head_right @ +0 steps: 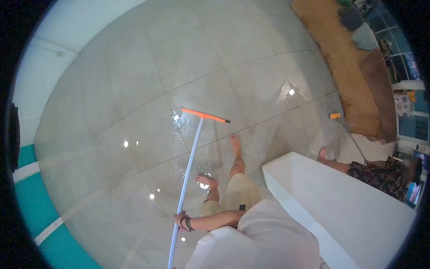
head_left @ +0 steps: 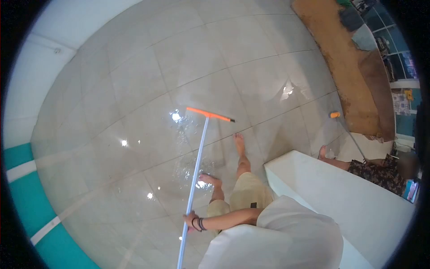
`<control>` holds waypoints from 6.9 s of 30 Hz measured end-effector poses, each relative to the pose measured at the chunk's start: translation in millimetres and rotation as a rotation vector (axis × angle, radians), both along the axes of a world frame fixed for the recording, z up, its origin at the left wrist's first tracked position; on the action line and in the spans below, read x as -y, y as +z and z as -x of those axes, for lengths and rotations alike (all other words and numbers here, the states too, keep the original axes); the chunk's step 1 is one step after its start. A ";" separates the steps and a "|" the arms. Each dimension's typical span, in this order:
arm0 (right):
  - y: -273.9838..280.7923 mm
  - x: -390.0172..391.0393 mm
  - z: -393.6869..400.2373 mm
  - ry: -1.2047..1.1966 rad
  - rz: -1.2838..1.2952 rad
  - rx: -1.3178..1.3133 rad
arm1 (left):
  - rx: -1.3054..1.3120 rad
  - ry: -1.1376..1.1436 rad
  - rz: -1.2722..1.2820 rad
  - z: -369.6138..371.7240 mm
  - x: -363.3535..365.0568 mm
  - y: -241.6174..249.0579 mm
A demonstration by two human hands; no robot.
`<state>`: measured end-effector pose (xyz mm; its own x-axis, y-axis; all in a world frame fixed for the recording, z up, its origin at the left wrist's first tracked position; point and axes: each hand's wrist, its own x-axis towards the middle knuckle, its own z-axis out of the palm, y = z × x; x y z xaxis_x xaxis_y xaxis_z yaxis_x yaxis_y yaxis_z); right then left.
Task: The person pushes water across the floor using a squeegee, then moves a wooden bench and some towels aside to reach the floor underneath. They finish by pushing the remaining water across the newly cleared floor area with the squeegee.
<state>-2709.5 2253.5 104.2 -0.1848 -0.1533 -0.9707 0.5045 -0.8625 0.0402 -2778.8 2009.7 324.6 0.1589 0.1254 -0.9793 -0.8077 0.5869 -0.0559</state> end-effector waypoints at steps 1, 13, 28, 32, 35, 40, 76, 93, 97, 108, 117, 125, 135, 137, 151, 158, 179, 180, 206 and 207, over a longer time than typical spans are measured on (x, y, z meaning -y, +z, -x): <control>-13.4 -31.8 -13.2 -0.020 -0.058 -0.004 | 0.052 0.023 -0.075 -3.0 -15.0 -29.1; -219.0 -516.6 -271.4 0.106 -1.193 0.664 | 0.350 -0.147 -0.474 -229.5 -492.9 -345.9; -181.7 -278.5 -227.1 0.140 -0.932 0.418 | 0.338 0.016 -0.323 -189.6 -292.0 -232.9; -110.5 -105.1 -176.1 0.301 -0.825 0.393 | 0.268 0.133 -0.304 -165.0 -127.8 -160.5; -62.2 15.6 -148.1 0.371 -0.759 0.336 | 0.208 0.163 -0.245 -155.4 -17.8 -92.6; -29.9 184.7 -119.6 0.439 -0.613 0.174 | 0.075 0.272 -0.109 -161.3 90.0 22.6; -226.2 -93.9 -325.4 0.859 -1.305 0.264 | 0.152 -0.154 -0.418 -233.4 -154.3 -167.7; 49.4 236.2 -148.1 0.053 -0.136 -0.138 | -0.105 -0.035 -0.124 -158.9 172.5 77.3; 35.4 213.7 -156.5 0.090 -0.254 -0.061 | -0.063 -0.092 -0.208 -145.6 164.9 41.6; -172.4 -85.7 -328.4 0.121 -0.591 0.285 | 0.092 -0.226 -0.702 -212.8 -127.3 -171.3; -98.0 -80.2 -321.7 -0.220 -0.516 0.316 | -0.069 0.876 -0.971 -290.1 -132.0 -141.6; -87.4 -29.1 -309.4 -0.252 -0.434 0.237 | -0.442 0.775 -1.000 -264.8 -97.9 -122.9; 0.3 134.5 -136.5 -0.468 -0.188 -0.128 | -0.804 0.694 -0.900 -140.4 22.3 4.8; 21.4 148.3 -119.3 -0.473 -0.151 -0.198 | -0.858 0.701 -0.897 -128.3 29.8 31.2; -56.7 -42.1 -225.1 -0.618 -0.414 -0.076 | -0.426 0.851 -0.950 -161.6 -142.8 -82.7; -91.7 -92.7 -296.7 -0.555 -0.334 0.018 | -0.273 0.614 -1.083 -210.9 -204.2 -119.6; -17.9 -51.2 -266.7 -0.648 -0.127 -0.270 | -0.645 0.508 -0.981 -243.4 -195.8 5.9; -4.0 -49.8 -262.2 -0.630 -0.117 -0.284 | -0.671 0.493 -0.991 -246.2 -195.9 21.8; -101.6 -6.7 -297.3 -0.572 -0.242 -0.140 | -0.767 0.706 -0.714 -282.1 -151.2 -43.7; -74.9 5.2 -285.7 -0.582 -0.176 -0.293 | -0.802 0.645 -0.788 -270.9 -137.8 -25.2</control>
<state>-2423.8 2248.3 29.3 -0.4486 0.2070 -0.8694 -0.0759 -0.9781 -0.1937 -2507.9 2147.5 299.3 -0.7387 0.5423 -0.4003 -0.6025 -0.2651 0.7528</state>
